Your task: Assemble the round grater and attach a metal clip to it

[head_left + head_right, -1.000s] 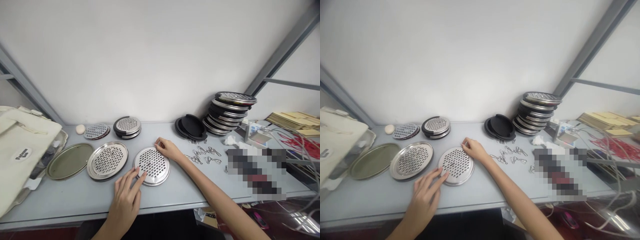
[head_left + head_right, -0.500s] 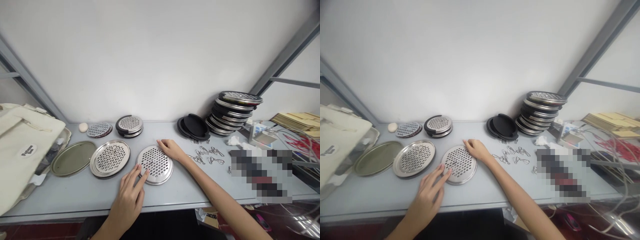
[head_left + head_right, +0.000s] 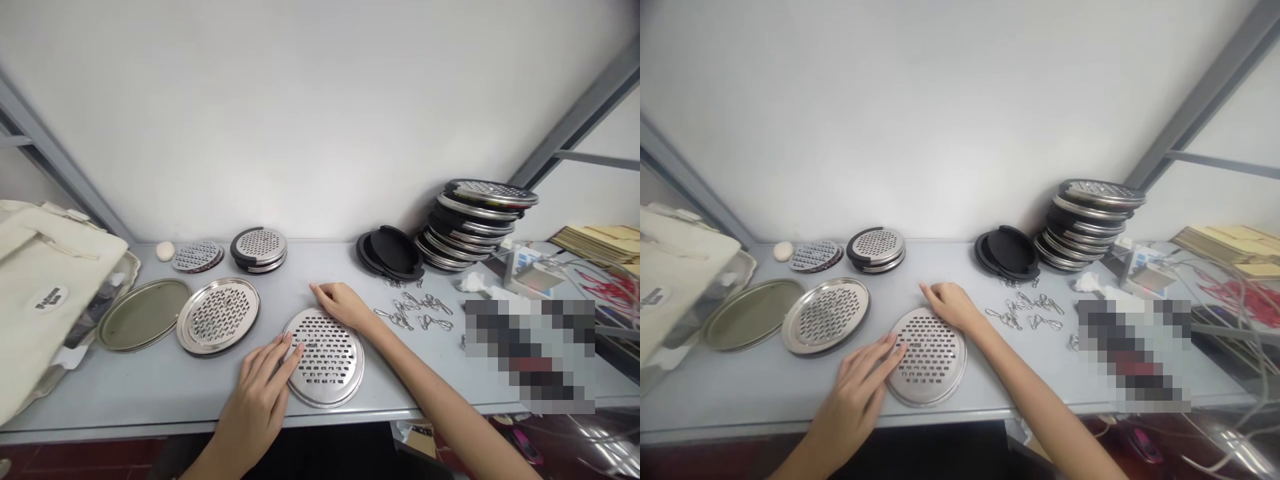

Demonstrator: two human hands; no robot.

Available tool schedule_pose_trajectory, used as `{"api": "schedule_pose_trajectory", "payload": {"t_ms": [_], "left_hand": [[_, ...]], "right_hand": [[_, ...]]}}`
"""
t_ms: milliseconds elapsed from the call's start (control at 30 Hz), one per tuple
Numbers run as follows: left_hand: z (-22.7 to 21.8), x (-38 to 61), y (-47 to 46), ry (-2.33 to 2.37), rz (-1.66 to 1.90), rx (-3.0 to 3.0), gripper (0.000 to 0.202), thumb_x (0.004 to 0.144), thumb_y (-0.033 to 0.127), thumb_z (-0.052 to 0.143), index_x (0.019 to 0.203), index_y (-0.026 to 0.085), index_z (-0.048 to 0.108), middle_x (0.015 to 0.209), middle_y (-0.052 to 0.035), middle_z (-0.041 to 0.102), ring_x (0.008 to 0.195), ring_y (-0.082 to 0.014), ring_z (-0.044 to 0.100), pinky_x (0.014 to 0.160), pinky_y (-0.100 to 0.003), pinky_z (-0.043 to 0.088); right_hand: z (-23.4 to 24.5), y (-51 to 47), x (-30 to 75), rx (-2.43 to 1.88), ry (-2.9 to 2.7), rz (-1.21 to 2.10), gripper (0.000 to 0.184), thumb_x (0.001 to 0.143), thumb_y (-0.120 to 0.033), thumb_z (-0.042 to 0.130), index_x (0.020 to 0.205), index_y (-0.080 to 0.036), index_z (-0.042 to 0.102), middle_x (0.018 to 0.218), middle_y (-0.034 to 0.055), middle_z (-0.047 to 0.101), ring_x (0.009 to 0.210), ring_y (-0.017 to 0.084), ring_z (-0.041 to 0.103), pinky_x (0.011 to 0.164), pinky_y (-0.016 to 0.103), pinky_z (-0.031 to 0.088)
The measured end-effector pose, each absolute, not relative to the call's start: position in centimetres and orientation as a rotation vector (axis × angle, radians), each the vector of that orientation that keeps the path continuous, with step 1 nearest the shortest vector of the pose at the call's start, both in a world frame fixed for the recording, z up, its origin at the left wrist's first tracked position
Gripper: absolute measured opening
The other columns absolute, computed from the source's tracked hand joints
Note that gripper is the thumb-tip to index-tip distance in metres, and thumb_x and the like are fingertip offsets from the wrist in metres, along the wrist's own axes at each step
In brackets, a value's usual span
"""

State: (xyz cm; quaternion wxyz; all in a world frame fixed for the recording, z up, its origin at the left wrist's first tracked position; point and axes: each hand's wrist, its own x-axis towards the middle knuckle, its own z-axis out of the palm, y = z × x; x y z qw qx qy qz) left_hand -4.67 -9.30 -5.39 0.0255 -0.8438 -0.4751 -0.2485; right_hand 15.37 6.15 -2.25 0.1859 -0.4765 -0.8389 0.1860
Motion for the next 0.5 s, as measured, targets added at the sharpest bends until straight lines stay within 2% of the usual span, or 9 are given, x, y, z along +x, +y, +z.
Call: {"api": "schedule_pose_trajectory", "payload": {"t_ms": [100,233,367,500], "left_hand": [[-5.4,-4.6,-9.2,-1.470,-0.773,-2.583,0.063,0.086,-0.001,0.035,0.145,0.023,0.037,0.146,-0.0060,0.042,0.133,-0.0215,0.038,0.102,-0.039,0.035],[-5.4,-4.3,-9.0,-1.475,-0.757,-2.561,0.063,0.086,-0.001,0.035,0.144,0.023,0.038,0.147,-0.0064,0.042,0.131,-0.0225,0.040,0.100,-0.040,0.036],[-5.3,-4.1,-9.0,-1.498,-0.717,-2.533,0.064,0.085,-0.001,0.034,0.144,0.023,0.038,0.148,-0.0069,0.041,0.131,-0.0228,0.042,0.100,-0.040,0.037],[-5.3,-4.0,-8.9,-1.536,-0.667,-2.496,0.066,0.085,-0.002,0.033,0.146,0.025,0.035,0.148,-0.0067,0.041,0.131,-0.0234,0.041,0.101,-0.041,0.036]], "right_hand": [[-2.0,5.5,15.0,-1.368,-2.434,0.487,0.065,0.101,-0.051,0.017,0.060,-0.018,0.054,0.058,0.0040,0.060,0.054,0.014,0.051,0.058,0.026,0.032],[-1.5,4.7,14.2,-1.478,-2.437,0.318,0.063,0.101,-0.051,0.019,0.067,-0.018,0.060,0.073,0.0107,0.069,0.071,0.020,0.062,0.065,0.028,0.034],[-1.1,4.5,14.0,-1.547,-2.468,0.377,0.068,0.101,-0.053,0.015,0.062,-0.020,0.059,0.066,0.0107,0.068,0.068,0.022,0.064,0.063,0.030,0.034],[-1.2,4.5,14.4,-1.510,-2.449,0.430,0.065,0.100,-0.055,0.017,0.064,-0.020,0.057,0.069,0.0101,0.068,0.070,0.023,0.064,0.062,0.030,0.033]]}}
